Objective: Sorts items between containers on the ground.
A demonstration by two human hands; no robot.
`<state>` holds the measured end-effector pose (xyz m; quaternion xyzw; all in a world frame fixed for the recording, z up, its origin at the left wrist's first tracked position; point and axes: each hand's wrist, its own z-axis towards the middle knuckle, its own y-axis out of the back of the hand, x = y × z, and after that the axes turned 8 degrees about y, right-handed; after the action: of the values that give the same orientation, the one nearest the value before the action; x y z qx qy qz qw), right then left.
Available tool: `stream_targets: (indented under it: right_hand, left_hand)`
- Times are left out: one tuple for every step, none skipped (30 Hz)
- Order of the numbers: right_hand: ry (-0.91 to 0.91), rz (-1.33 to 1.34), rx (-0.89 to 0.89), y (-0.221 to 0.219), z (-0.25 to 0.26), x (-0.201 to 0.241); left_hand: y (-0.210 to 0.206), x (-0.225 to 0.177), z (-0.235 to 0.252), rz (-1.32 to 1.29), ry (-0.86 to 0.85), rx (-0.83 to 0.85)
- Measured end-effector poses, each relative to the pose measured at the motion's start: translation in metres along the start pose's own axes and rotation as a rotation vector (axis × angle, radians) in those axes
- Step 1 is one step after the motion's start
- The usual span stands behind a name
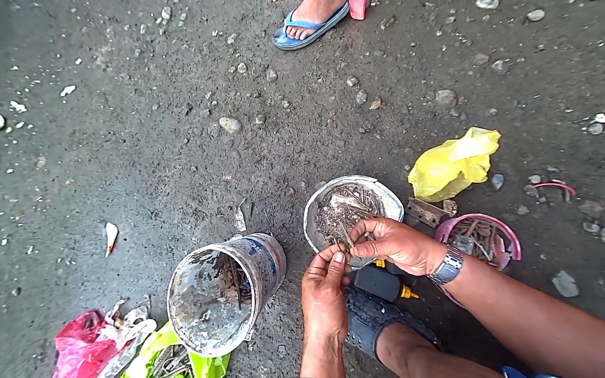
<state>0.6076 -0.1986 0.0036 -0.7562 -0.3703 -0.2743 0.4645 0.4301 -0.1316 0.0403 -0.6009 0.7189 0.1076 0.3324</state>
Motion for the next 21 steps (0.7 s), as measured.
stream_targets:
  right_hand:
    - [-0.001,0.000,0.001,0.000,0.000,0.000]
    - [-0.003,0.001,0.000,0.000,0.000,-0.001]
    - [-0.005,0.002,-0.003,0.000,0.001,-0.001]
    - [-0.007,0.000,-0.005,0.000,0.000,-0.001]
    - [-0.012,-0.002,-0.008,0.000,0.000,0.000]
    - [-0.021,-0.009,-0.009,-0.001,0.000,0.001]
    - [-0.031,-0.022,-0.009,0.000,-0.001,0.001]
    - [-0.038,-0.034,-0.009,0.000,0.000,0.001]
    - [-0.041,-0.038,-0.009,0.001,0.000,-0.001]
    - [-0.040,-0.038,-0.008,0.001,0.000,-0.002]
    - [-0.039,-0.036,-0.003,0.001,0.000,-0.003]
    - [-0.037,-0.035,0.001,0.001,0.000,-0.003]
    - [-0.035,-0.034,0.007,0.001,0.000,-0.002]
    - [-0.034,-0.032,0.014,0.000,-0.001,-0.001]
    - [-0.035,-0.030,0.019,0.000,-0.001,0.000]
    - [-0.036,-0.032,0.029,-0.001,-0.001,0.000]
    - [-0.036,-0.034,0.037,-0.002,-0.001,0.001]
    - [-0.036,-0.035,0.044,-0.003,-0.001,0.001]
    - [-0.035,-0.034,0.049,-0.004,-0.001,0.001]
    - [-0.034,-0.034,0.055,-0.005,-0.001,0.001]
    - [-0.031,-0.037,0.062,-0.007,-0.001,0.001]
  left_hand:
    - [0.000,0.000,0.000,-0.005,0.000,-0.002]
    - [0.000,-0.001,-0.001,-0.009,0.001,-0.002]
    - [0.000,-0.001,-0.001,-0.013,0.003,-0.002]
    - [0.000,-0.001,-0.001,-0.017,0.003,-0.001]
    - [0.000,-0.002,-0.001,-0.021,0.004,-0.003]
    - [0.001,-0.001,-0.001,-0.027,0.009,-0.008]
    - [0.001,-0.001,-0.001,-0.036,0.013,-0.014]
    - [0.002,-0.001,0.000,-0.045,0.018,-0.015]
    - [0.002,-0.001,-0.001,-0.052,0.021,-0.014]
    - [0.003,-0.001,-0.001,-0.056,0.024,-0.013]
    - [0.003,-0.002,-0.001,-0.057,0.027,-0.013]
    - [0.004,-0.002,-0.002,-0.059,0.029,-0.014]
    - [0.004,-0.002,-0.002,-0.062,0.029,-0.015]
    - [0.005,-0.001,-0.002,-0.067,0.026,-0.017]
    - [0.005,-0.001,-0.003,-0.070,0.025,-0.018]
    - [0.006,-0.001,-0.003,-0.074,0.024,-0.018]
    - [0.007,-0.001,-0.004,-0.077,0.027,-0.019]
    - [0.009,-0.002,-0.005,-0.079,0.032,-0.017]
    - [0.010,-0.003,-0.007,-0.082,0.037,-0.014]
    - [0.011,-0.004,-0.009,-0.086,0.035,-0.010]
    - [0.013,-0.006,-0.013,-0.087,0.015,-0.008]
